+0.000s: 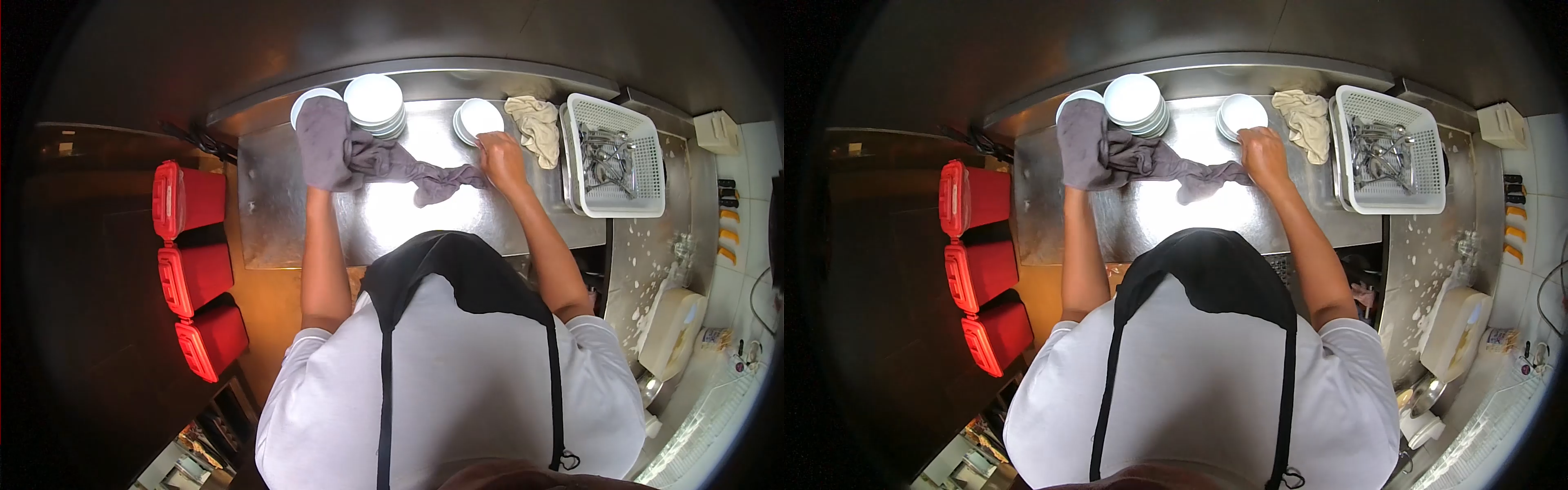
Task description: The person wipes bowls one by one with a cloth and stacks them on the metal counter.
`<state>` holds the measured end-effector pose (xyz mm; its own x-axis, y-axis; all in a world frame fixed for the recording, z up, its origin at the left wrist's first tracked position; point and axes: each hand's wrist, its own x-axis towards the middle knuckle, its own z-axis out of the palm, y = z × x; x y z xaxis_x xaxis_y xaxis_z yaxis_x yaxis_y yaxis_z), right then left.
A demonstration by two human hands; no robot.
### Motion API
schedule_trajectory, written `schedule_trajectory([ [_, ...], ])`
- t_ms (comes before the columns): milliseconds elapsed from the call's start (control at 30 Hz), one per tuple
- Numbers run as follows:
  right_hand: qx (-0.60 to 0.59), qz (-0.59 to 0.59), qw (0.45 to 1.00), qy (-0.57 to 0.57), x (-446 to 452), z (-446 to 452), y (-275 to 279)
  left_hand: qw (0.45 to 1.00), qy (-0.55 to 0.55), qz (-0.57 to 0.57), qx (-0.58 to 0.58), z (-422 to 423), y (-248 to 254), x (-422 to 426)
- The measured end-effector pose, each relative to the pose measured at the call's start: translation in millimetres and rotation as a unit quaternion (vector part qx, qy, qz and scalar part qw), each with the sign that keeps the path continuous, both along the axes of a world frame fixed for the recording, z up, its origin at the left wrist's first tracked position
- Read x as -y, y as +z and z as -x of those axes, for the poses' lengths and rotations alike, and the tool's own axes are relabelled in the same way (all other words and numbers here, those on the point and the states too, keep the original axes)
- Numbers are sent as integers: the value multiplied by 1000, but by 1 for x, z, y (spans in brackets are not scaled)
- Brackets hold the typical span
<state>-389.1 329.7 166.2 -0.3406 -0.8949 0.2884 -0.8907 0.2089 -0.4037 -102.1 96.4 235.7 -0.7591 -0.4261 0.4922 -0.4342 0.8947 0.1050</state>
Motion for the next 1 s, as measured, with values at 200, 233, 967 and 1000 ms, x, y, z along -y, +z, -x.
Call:
schedule_trajectory([
  [200,565,106,802,-162,8,9,-4,793,42,-529,-299,-28,21,-42],
  [233,646,136,730,-173,7,11,3,683,43,-621,-382,-33,25,-51],
  [967,457,-79,872,158,17,-135,112,720,-38,-477,-503,-12,92,-126],
  [1000,437,-146,867,189,17,-133,88,663,-69,-500,-553,-23,97,-121],
])
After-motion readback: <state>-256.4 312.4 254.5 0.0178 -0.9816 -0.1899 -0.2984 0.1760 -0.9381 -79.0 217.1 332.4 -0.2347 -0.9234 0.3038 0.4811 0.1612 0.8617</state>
